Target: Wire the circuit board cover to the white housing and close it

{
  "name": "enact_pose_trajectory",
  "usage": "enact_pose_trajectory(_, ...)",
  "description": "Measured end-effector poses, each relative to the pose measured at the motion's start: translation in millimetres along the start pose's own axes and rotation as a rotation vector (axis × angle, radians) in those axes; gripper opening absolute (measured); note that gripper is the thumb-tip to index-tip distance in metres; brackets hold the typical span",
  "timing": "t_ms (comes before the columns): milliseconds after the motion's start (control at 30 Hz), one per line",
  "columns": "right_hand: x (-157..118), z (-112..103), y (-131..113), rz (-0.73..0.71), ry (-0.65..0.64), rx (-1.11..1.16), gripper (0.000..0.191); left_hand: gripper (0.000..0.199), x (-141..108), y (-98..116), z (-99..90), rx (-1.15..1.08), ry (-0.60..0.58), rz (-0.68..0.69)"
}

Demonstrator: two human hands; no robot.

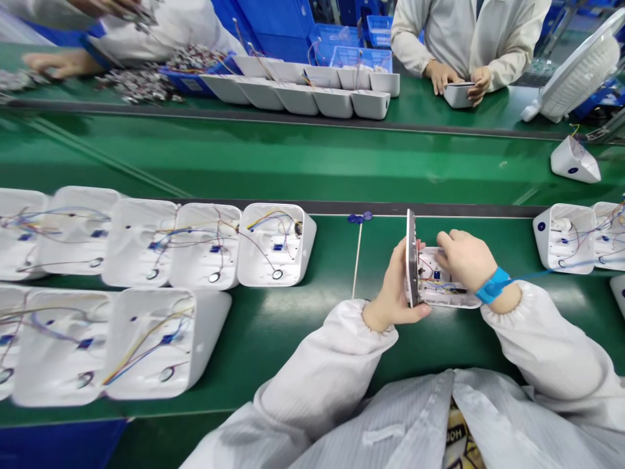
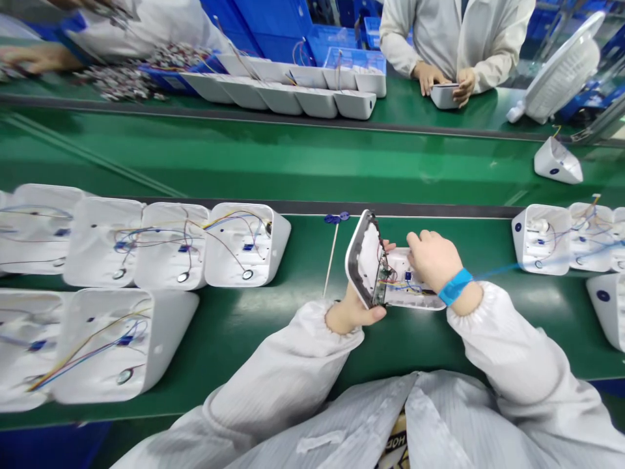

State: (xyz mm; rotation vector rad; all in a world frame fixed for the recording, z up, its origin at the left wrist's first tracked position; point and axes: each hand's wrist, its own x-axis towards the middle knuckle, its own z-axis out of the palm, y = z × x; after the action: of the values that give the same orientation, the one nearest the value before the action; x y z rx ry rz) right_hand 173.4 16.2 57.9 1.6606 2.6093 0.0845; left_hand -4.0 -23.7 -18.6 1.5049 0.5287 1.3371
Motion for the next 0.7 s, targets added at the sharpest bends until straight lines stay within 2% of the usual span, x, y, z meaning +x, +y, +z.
enact_pose_trajectory(67, -4, -1, -6, -0.029, 0.028, -0.027, 0.01, 0.097, 0, 1, -2.4, -0.054, -0.007, -0.027)
enact_pose_trajectory(167, -10, -1, -6, -0.069, 0.083, 0.026, 0.018, 0.093, 2, 5, -6.9, -0.08, -0.069, -0.082)
enact_pose_trajectory(367, -16, 2, -6, -0.168, 0.261, 0.159, 0.02, 0.1, 5, 12, -11.0, 0.003, -0.137, -0.133)
enact_pose_trajectory(467, -17, 1, -7, -0.198, 0.282, 0.192, 0.02, 0.096, 3, 14, -10.3, -0.04, -0.116, -0.152)
enact_pose_trajectory(567, -16, 1, -6, -0.206, 0.263, 0.211, 0.02, 0.092, 0, 16, -8.9, -0.094, -0.084, -0.244)
enact_pose_trajectory(700, -11, 2, -4, -0.209, 0.247, 0.213, 0.021, 0.085, -1, 16, -6.2, -0.157, 0.005, -0.308)
